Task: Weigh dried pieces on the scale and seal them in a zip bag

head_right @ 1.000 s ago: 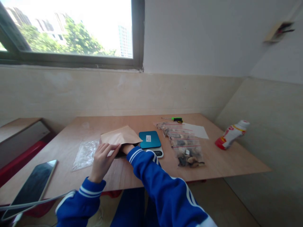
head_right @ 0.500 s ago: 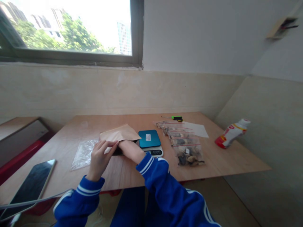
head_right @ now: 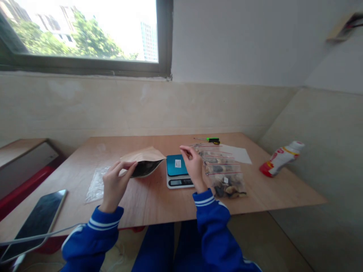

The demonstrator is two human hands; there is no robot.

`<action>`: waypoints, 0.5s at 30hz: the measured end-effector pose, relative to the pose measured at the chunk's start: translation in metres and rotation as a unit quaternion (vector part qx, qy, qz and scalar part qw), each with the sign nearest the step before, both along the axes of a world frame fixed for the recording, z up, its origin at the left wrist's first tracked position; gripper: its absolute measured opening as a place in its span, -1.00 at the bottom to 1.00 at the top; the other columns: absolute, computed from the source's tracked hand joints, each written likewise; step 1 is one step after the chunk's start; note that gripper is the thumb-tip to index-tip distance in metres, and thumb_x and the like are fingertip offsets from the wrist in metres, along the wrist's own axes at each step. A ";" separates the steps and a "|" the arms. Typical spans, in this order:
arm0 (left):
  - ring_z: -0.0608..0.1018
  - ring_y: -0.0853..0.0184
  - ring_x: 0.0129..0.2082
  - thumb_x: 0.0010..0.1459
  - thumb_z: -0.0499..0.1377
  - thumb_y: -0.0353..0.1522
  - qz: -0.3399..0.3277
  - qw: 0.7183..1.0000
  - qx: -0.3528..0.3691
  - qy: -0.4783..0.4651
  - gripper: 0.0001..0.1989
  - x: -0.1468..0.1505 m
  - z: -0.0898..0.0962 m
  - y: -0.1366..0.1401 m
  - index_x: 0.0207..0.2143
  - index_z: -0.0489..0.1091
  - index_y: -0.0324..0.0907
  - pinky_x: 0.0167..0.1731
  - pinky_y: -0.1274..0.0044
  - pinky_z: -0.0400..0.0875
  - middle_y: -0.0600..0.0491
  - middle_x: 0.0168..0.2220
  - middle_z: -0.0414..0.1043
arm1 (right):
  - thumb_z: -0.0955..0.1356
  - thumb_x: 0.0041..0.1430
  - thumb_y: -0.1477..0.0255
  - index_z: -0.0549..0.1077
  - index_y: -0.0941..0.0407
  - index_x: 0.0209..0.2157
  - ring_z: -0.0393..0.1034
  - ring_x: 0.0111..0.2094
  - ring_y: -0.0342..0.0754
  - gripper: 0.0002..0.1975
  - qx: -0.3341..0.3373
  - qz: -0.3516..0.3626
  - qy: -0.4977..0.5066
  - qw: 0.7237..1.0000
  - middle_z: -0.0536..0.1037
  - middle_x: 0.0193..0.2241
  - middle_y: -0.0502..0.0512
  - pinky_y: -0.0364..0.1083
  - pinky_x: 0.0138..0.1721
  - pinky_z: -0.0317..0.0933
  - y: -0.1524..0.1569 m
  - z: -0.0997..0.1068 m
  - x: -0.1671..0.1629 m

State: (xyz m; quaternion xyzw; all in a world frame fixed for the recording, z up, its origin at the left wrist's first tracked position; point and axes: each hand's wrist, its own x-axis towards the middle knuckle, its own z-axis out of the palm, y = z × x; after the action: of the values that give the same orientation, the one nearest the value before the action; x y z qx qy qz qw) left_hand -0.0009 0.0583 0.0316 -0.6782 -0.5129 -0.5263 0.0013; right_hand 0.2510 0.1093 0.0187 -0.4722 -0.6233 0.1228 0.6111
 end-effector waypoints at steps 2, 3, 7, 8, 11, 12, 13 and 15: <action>0.49 0.36 -0.37 0.16 0.17 -0.30 0.001 1.000 -0.008 -0.027 -0.87 -0.002 0.004 0.001 -0.38 0.46 -0.14 -0.28 0.52 0.31 0.11 -0.43 0.45 | 0.29 0.17 0.42 0.52 0.15 -0.22 0.49 -0.17 0.04 -0.79 -0.077 -0.008 -0.084 0.993 0.60 -0.22 0.18 0.03 -0.09 0.34 0.021 -0.025 0.013; 0.49 0.37 -0.38 0.15 0.18 -0.29 0.005 0.999 -0.011 -0.038 -0.87 -0.004 0.006 0.002 -0.38 0.46 -0.14 -0.29 0.52 0.31 0.11 -0.43 0.44 | 0.31 0.14 0.45 0.54 0.15 -0.25 0.50 -0.21 0.05 -0.81 -0.099 0.000 -0.109 0.989 0.61 -0.26 0.18 0.05 -0.11 0.35 0.028 -0.037 0.015; 0.48 0.38 -0.40 0.13 0.20 -0.29 0.022 0.998 -0.019 -0.054 -0.87 -0.009 0.014 0.007 -0.42 0.47 -0.15 -0.31 0.54 0.31 0.12 -0.44 0.45 | 0.36 0.05 0.47 0.56 0.14 -0.29 0.49 -0.17 0.09 -0.83 -0.115 0.034 -0.143 0.982 0.61 -0.25 0.20 0.08 -0.05 0.32 0.032 -0.050 0.007; 0.48 0.38 -0.40 0.12 0.21 -0.29 0.025 0.998 -0.021 -0.055 -0.87 -0.009 0.015 0.008 -0.43 0.47 -0.14 -0.32 0.54 0.31 0.12 -0.45 0.45 | 0.35 0.07 0.46 0.55 0.14 -0.26 0.47 -0.11 0.09 -0.81 -0.101 0.034 -0.138 0.985 0.59 -0.20 0.21 0.07 -0.01 0.29 0.025 -0.045 0.002; 0.49 0.38 -0.41 0.11 0.21 -0.28 0.017 0.998 -0.029 -0.055 -0.86 -0.009 0.016 0.009 -0.43 0.48 -0.14 -0.32 0.54 0.32 0.13 -0.45 0.46 | 0.24 0.20 0.46 0.52 0.13 -0.20 0.44 -0.10 0.00 -0.77 -0.028 0.047 -0.073 0.996 0.57 -0.18 0.16 -0.01 -0.02 0.29 -0.006 -0.009 -0.017; 0.49 0.38 -0.40 0.12 0.21 -0.28 0.010 0.998 -0.032 -0.055 -0.87 -0.007 0.015 0.008 -0.43 0.48 -0.14 -0.31 0.54 0.32 0.12 -0.44 0.47 | 0.20 0.22 0.49 0.51 0.12 -0.22 0.45 -0.17 -0.04 -0.74 -0.015 0.076 -0.041 0.996 0.58 -0.24 0.13 -0.05 -0.09 0.31 -0.016 0.005 -0.024; 0.50 0.38 -0.39 0.12 0.21 -0.28 0.003 0.998 -0.034 -0.054 -0.87 -0.005 0.013 0.007 -0.42 0.48 -0.13 -0.30 0.53 0.33 0.12 -0.43 0.48 | 0.17 0.22 0.55 0.52 0.12 -0.23 0.46 -0.20 -0.07 -0.70 -0.019 0.143 -0.041 0.989 0.58 -0.27 0.10 -0.07 -0.12 0.32 -0.026 0.018 -0.031; 0.51 0.36 -0.37 0.14 0.19 -0.28 -0.005 0.999 -0.029 -0.046 -0.87 0.000 0.008 0.003 -0.39 0.48 -0.13 -0.28 0.52 0.33 0.11 -0.41 0.49 | 0.17 0.15 0.64 0.55 0.11 -0.26 0.45 -0.16 -0.09 -0.64 -0.032 0.290 -0.116 0.949 0.58 -0.25 0.06 -0.08 -0.06 0.30 -0.036 0.038 -0.047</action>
State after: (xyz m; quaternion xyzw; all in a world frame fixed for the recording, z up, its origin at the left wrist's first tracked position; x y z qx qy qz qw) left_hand -0.0010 0.0618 0.0398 -0.6555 -0.5240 -0.5420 -0.0445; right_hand 0.2042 0.0729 0.0567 -0.3016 -0.7955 0.2594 0.4572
